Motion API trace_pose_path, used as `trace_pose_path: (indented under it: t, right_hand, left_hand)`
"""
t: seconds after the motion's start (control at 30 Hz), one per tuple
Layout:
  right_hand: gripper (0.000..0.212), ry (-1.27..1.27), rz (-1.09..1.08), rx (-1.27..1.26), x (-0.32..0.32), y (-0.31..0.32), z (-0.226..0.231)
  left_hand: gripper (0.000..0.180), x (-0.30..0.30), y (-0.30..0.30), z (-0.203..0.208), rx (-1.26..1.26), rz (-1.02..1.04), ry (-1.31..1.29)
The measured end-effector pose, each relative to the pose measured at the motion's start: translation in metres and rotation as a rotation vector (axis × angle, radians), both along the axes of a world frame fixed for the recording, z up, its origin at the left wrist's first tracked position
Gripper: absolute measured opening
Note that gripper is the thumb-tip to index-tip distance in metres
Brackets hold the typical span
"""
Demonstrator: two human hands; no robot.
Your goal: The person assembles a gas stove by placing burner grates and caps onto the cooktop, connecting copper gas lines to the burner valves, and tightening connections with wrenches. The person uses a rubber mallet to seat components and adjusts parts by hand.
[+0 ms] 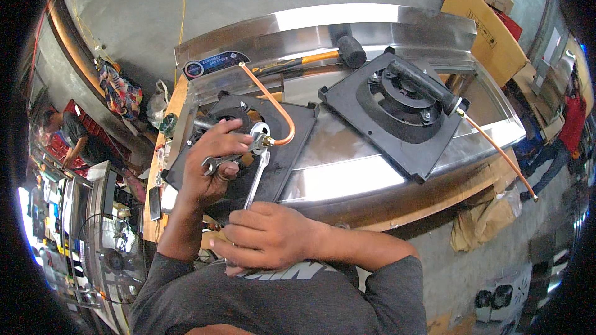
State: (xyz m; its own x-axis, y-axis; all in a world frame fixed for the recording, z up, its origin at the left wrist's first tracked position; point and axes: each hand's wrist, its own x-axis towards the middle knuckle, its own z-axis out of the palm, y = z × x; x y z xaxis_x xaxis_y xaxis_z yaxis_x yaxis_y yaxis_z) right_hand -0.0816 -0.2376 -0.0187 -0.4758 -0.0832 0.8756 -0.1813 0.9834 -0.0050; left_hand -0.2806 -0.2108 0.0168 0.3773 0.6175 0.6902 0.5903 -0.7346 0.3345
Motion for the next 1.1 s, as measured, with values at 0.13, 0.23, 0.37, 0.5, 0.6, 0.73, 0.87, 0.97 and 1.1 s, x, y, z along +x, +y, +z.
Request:
trace_pose_path:
  t: [0.13, 0.23, 0.37, 0.5, 0.6, 0.73, 0.87, 0.97, 1.1]
  right_hand:
    - [0.049, 0.037, 0.01, 0.011, 0.002, 0.001, -0.001]
    - [0.048, 0.071, -0.021, 0.018, 0.004, 0.002, -0.002]
    - [0.049, 0.065, -0.013, -0.001, 0.007, 0.0, 0.001]
    - [0.048, 0.052, 0.007, -0.02, 0.01, -0.001, 0.0]
    - [0.047, 0.038, 0.021, -0.036, 0.011, -0.008, -0.006]
    - [0.047, -0.004, 0.012, -0.052, 0.011, -0.007, -0.009]
    - [0.049, -0.018, 0.026, -0.08, 0.009, -0.003, -0.014]
    - [0.05, -0.011, 0.024, -0.099, 0.008, -0.002, -0.016]
    - [0.048, 0.016, 0.021, -0.097, 0.004, -0.003, -0.019]
  left_hand:
    - [0.052, 0.001, 0.01, 0.001, -0.102, -0.053, -0.094]
    - [0.053, 0.005, 0.013, 0.013, -0.204, -0.079, -0.106]
    - [0.044, 0.004, 0.023, 0.006, -0.256, -0.097, -0.123]
    - [0.037, 0.004, 0.024, 0.002, -0.164, -0.113, -0.098]
    - [0.038, 0.006, 0.022, -0.001, -0.132, -0.098, -0.081]
    - [0.041, 0.009, 0.017, 0.006, -0.128, -0.047, -0.019]
    - [0.036, 0.011, 0.013, 0.014, -0.138, 0.002, 0.037]
    - [0.029, 0.015, 0.013, 0.012, -0.134, 0.017, -0.008]
    - [0.019, 0.022, 0.012, -0.003, 0.027, 0.073, -0.036]
